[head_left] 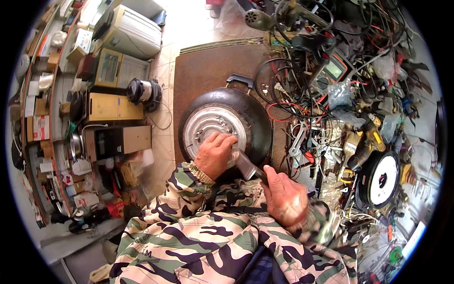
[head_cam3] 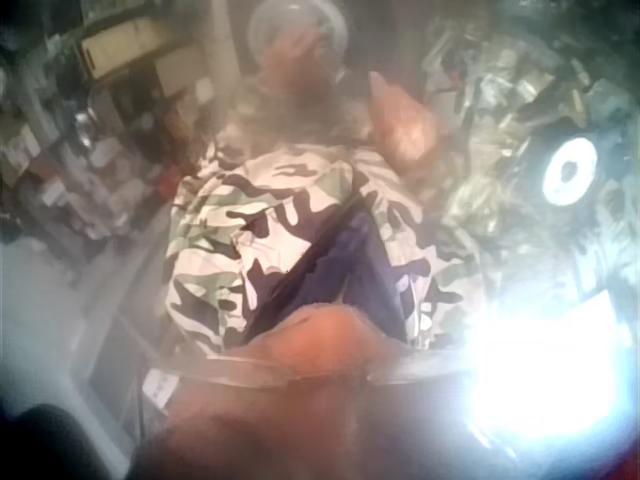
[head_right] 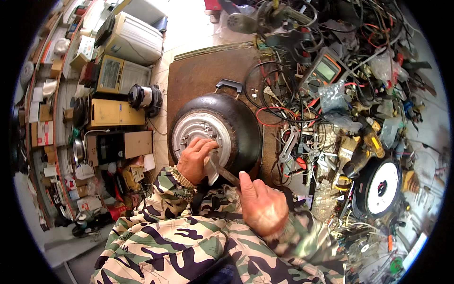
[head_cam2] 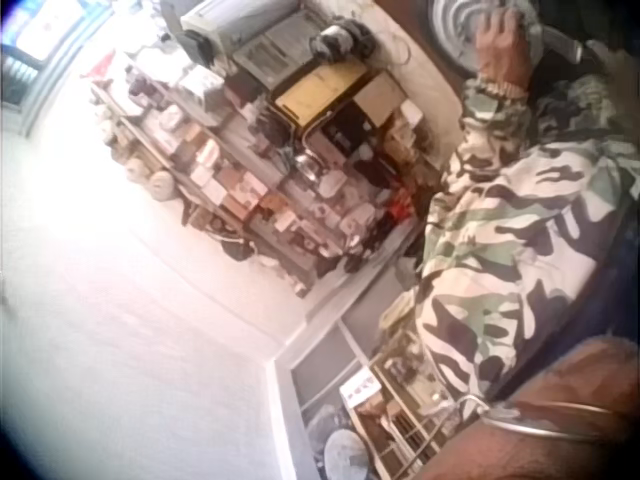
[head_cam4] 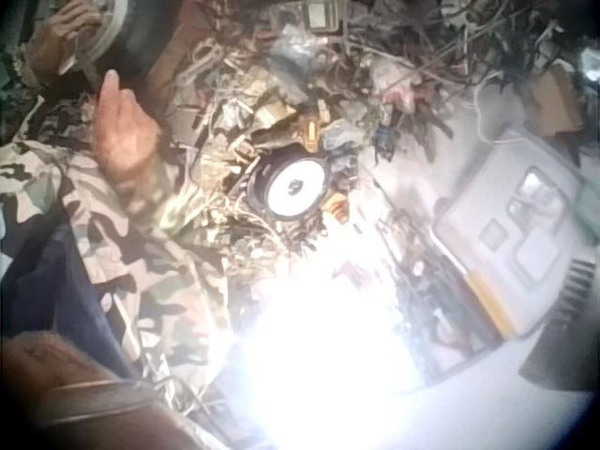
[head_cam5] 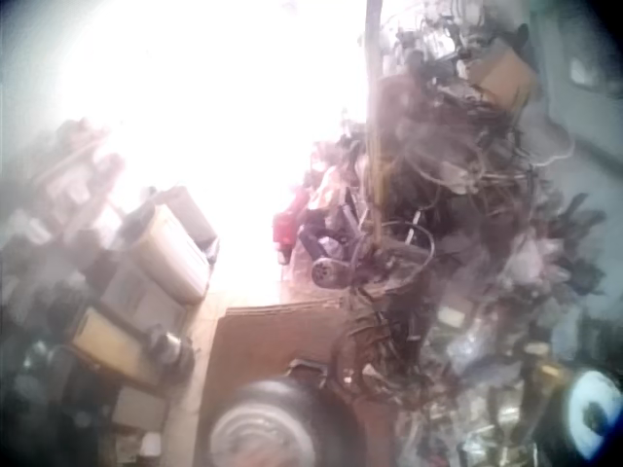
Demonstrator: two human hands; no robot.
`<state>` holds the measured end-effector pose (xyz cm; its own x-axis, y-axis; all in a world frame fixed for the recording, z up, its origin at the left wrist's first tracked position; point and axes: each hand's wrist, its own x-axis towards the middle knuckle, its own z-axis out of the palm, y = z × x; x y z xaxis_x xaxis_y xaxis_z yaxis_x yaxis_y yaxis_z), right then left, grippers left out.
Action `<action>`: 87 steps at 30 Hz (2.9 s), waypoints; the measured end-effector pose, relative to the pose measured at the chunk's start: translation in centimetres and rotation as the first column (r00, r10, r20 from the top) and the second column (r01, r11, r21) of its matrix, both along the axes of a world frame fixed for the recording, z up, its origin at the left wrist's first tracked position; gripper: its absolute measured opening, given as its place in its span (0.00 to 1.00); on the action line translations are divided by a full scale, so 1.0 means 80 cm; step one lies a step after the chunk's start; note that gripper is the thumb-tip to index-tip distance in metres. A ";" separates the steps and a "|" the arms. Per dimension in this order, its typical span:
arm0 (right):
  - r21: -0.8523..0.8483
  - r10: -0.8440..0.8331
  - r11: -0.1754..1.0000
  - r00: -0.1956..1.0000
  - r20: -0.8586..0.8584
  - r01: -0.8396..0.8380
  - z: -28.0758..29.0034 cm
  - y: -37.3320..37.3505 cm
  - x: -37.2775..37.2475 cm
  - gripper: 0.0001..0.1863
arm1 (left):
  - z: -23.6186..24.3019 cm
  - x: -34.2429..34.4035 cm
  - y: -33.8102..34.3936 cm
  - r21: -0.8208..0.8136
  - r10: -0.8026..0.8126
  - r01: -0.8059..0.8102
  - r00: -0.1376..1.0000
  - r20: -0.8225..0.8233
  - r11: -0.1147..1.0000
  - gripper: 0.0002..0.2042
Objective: The person uses a hammer and a metal tool to repeatedly strike and adjust the rim of a tire mounted on a workbench. The person rotates the tire and continues hammering different sections of the rim throughout the clip.
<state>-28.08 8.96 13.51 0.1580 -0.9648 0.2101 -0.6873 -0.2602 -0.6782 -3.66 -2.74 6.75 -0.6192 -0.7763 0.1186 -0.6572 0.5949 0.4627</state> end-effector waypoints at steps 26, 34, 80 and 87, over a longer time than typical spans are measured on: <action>0.366 -0.114 0.928 0.988 0.105 0.068 -0.063 0.082 -0.018 0.25 | -0.011 0.023 0.002 0.097 0.053 -0.039 0.988 -0.146 0.995 0.11; 0.285 -0.111 0.956 0.984 0.138 0.068 -0.059 0.070 -0.021 0.28 | 0.002 0.010 -0.005 0.104 -0.020 0.023 0.999 -0.026 0.994 0.15; 0.385 -0.128 0.920 0.983 0.131 0.068 -0.062 0.091 -0.014 0.23 | -0.021 0.036 0.009 0.069 0.057 -0.043 0.975 -0.214 0.997 0.11; 0.376 -0.131 0.924 0.982 0.135 0.072 -0.064 0.090 -0.015 0.24 | -0.018 0.033 0.009 0.080 0.061 -0.046 0.978 -0.200 0.996 0.11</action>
<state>-29.25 16.15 8.38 0.0493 -0.9876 -0.1489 -0.5753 0.0938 -0.8125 -0.99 -2.03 5.30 -0.5459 -0.8189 0.1774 -0.5756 0.5203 0.6308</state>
